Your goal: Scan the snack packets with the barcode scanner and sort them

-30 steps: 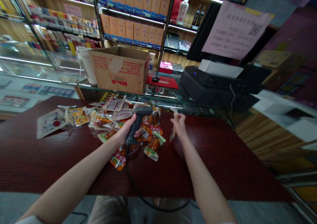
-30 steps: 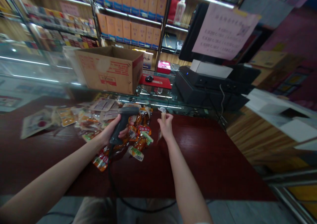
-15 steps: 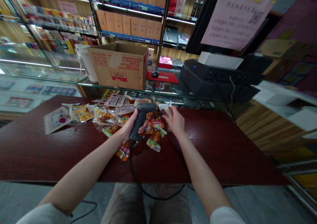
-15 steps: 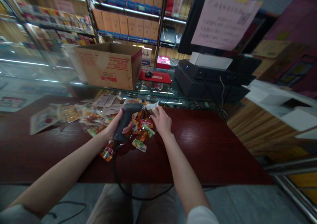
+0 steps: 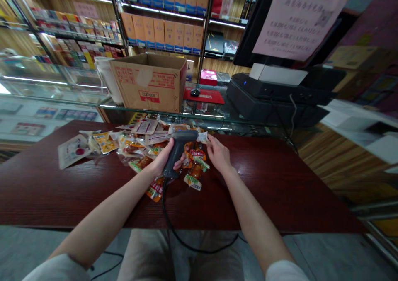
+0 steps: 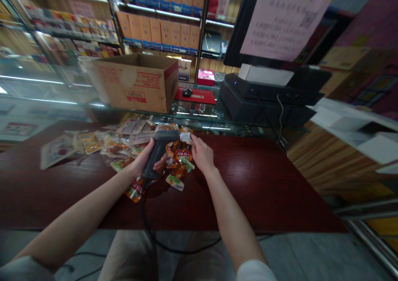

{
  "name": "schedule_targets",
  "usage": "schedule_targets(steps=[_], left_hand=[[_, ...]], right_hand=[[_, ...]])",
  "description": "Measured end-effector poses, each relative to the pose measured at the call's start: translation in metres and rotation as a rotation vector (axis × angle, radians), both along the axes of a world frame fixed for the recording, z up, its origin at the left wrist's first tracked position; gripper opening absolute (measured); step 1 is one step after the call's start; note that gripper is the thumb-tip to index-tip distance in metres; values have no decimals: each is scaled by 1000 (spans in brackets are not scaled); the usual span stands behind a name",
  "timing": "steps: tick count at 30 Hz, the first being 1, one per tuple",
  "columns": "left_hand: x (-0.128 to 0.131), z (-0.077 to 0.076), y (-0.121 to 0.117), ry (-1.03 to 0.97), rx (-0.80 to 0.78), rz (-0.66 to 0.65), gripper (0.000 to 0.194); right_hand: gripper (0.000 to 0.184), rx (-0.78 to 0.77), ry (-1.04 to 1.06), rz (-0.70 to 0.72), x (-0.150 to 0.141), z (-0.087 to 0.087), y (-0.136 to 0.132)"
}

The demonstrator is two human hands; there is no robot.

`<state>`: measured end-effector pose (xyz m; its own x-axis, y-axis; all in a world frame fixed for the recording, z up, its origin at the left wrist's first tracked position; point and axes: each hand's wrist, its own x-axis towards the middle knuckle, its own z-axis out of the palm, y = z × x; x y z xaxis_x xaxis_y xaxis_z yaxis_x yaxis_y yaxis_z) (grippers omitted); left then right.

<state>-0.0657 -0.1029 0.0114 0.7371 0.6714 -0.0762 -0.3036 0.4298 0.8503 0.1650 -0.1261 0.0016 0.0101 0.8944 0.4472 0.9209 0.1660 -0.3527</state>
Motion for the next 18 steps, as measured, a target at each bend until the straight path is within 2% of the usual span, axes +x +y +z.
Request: schedule_targets(steps=[5,10,14,16,18], left_hand=[[2,2,-3,28,-11,-2,64],[4,-3,-2,44,7,-9,60],[3,-4,0,8,-3,36,60],[1,-3,1,7,-15,64,62],[-2,-1,3,42,-16,51,67]], right_hand=[[49,-11,2,0,-1,-3,1],[49,-24,6,9,-2,-7,2],[49,-16,-7,17,0,-6,5],[51,-13,5,-57,8,-3,6],[52,-8,38,-219,26,3,6]])
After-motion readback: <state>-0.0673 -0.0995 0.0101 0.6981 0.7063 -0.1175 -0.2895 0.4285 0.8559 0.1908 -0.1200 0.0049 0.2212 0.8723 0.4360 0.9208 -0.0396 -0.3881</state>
